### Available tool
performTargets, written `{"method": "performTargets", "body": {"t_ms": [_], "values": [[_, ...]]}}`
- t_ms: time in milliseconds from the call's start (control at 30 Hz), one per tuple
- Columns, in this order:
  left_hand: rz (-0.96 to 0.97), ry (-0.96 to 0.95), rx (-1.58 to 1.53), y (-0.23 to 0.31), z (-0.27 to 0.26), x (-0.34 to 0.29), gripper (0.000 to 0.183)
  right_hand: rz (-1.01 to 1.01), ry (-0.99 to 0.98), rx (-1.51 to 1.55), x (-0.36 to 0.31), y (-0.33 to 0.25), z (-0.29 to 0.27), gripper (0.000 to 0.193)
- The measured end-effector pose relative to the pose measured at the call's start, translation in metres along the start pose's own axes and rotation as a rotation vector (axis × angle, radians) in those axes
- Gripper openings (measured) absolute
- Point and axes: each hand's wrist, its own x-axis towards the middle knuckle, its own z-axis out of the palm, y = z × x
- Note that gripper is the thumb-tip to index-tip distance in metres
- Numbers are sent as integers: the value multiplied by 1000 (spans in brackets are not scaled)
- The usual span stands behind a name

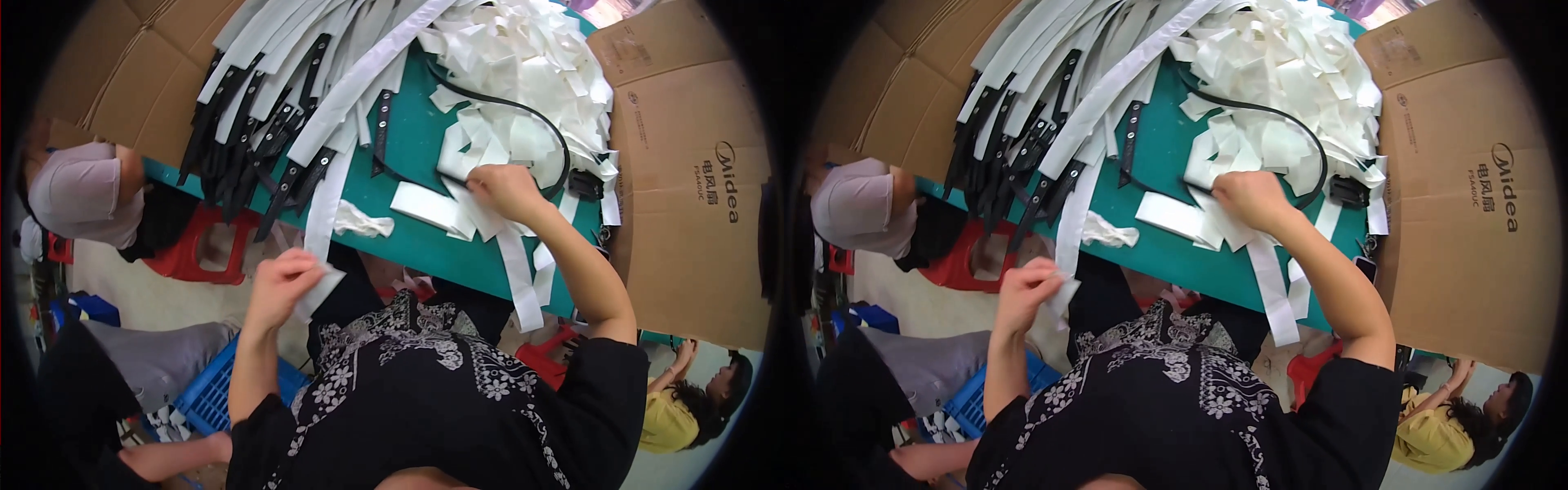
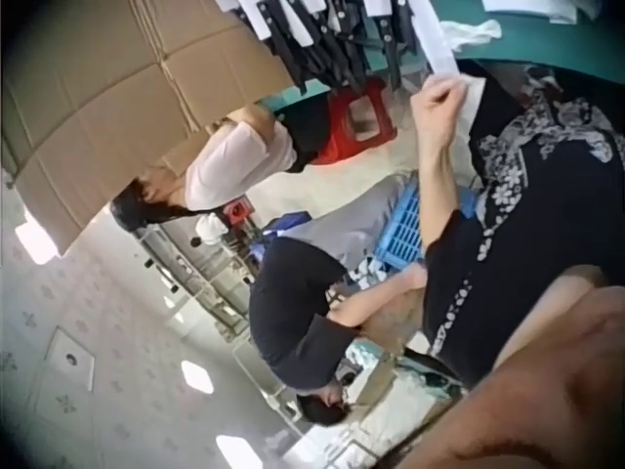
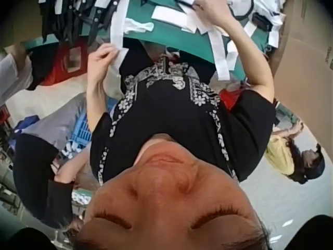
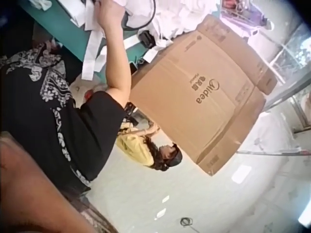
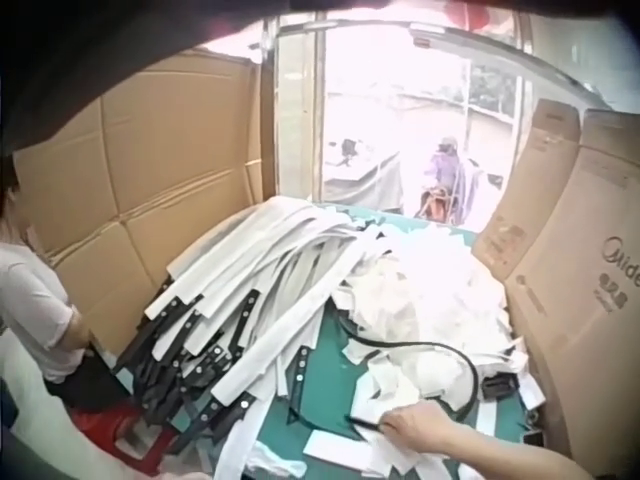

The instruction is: Attaching white tags or straps to black belts at a factory production workbench.

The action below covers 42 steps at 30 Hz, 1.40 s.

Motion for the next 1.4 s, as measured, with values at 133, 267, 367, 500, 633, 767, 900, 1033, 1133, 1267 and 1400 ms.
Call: {"method": "performTargets", "body": {"t_ms": [133, 267, 367, 500, 633, 767, 900, 1033, 1133, 1267, 1400], "values": [[80, -50, -147, 9, 31, 17, 7, 127, 146, 623, -16, -14, -21, 16], [124, -113, -261, 15, 47, 21, 11, 36, 103, 620, -50, -64, -51, 12], [123, -131, -197, 28, 55, 20, 11, -345, 337, 304, -66, -91, -56, 10], [142, -116, -206, 32, 64, 19, 11, -436, 339, 83, -79, -101, -61, 12], [133, -107, -200, 30, 69, 20, 11, -444, 342, 83, -81, -95, -55, 14], [125, -123, -107, 33, 69, 17, 10, -462, 236, -40, -81, -95, -58, 15], [145, -203, 124, 39, 69, 15, 12, -476, 54, -200, -76, -99, -67, 23], [237, -301, 300, 46, 72, 19, 14, -508, -16, -223, -67, -103, -71, 26], [302, -329, 271, 44, 75, 23, 16, -554, -52, -176, -58, -106, -69, 23], [78, -374, 109, 52, 79, 23, 18, -517, -165, 17, -48, -109, -40, 22], [16, -275, 56, 30, 66, 23, 20, -382, -146, 165, -50, -86, -46, 25]]}}
